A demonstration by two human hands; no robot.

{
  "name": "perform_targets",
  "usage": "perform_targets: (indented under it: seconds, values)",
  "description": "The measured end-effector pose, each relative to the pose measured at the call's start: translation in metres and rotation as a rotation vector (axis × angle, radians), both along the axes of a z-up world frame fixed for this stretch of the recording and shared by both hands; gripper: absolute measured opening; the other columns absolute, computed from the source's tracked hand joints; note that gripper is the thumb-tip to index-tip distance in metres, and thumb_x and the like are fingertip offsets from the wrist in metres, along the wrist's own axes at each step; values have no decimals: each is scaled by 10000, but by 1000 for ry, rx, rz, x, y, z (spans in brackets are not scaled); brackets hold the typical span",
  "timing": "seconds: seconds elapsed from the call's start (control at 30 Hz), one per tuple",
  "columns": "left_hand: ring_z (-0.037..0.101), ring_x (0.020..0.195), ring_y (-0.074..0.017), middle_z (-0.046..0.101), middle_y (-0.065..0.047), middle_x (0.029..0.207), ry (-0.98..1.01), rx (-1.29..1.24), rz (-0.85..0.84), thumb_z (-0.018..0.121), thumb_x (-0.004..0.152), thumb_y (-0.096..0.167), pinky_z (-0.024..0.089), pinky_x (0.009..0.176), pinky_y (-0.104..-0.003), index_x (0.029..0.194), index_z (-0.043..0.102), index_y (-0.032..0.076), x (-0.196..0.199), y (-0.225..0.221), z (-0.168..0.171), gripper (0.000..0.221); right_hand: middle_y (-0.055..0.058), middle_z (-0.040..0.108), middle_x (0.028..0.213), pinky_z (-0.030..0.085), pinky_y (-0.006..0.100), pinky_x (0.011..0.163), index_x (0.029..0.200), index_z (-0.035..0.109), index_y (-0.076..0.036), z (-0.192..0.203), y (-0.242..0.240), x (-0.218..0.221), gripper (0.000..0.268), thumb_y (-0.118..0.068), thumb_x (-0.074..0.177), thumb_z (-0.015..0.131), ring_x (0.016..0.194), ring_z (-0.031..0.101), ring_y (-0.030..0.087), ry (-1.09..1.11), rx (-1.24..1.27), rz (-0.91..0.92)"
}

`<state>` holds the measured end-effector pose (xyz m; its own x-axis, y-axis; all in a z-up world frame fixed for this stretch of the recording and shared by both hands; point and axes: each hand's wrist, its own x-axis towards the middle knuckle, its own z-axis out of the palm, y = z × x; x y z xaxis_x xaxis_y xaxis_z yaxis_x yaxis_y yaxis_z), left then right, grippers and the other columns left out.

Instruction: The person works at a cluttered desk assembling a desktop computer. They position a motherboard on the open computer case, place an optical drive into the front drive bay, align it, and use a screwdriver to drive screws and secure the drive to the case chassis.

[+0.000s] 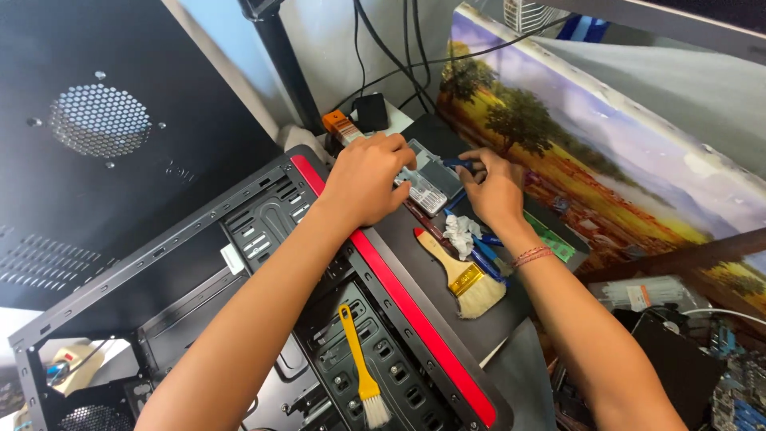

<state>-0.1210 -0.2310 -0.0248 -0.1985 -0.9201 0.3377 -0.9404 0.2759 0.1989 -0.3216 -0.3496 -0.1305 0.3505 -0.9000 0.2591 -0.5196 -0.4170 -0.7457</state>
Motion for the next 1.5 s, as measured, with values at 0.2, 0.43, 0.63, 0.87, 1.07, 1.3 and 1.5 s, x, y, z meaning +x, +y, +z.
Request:
perform_targets:
  seconds: [0.2,0.43,0.63,0.87,1.07,1.3,1.5]
  values:
    - [645,964,-271,657,-64,960,10,-94,-26,769,788,172,495,821,-437,903,698,85,-1,3,2,160,100,745,838,537,297,631,1102,756,-50,6,5,-1,246,-127,873,796,671,678,134,-36,6,8]
    - [664,899,-272,673,-66,921,142,-209,-4,747,814,127,499,791,-432,905,697,85,0,13,3,112,86,763,871,535,270,644,1094,770,-57,38,25,-15,215,-147,901,796,700,683,111,-114,-88,42]
    - [686,932,-318,714,-81,977,273,-229,0,752,794,112,541,807,-442,958,702,83,-7,34,18,173,60,769,879,510,234,635,1088,777,-62,87,56,-30,187,-162,931,790,687,642,77,-187,-149,77]
    - [716,1050,-282,737,-98,1102,445,0,-6,813,776,170,562,891,-403,1155,681,75,-16,66,45,413,39,761,859,481,207,628,1081,759,-33,136,92,-39,181,-187,987,766,705,642,46,-251,-152,149]
    - [741,1060,-236,757,-108,1138,533,67,-85,873,708,179,576,932,-359,1197,681,53,-15,92,56,541,52,745,906,514,199,675,1091,731,9,164,122,-39,201,-174,1011,746,806,697,64,-347,-93,257]
    - [799,959,-168,800,-74,1004,609,79,-70,880,756,213,611,868,-293,1138,718,60,-11,126,64,443,71,732,981,561,224,776,1099,711,49,180,147,-29,195,-124,1014,736,867,710,92,-452,-54,419]
    - [809,880,-143,815,-47,909,587,75,36,818,801,156,615,832,-287,1064,763,87,-7,152,71,278,89,737,971,563,235,795,1081,716,64,188,164,-14,198,-121,1014,737,868,712,106,-400,-129,467]
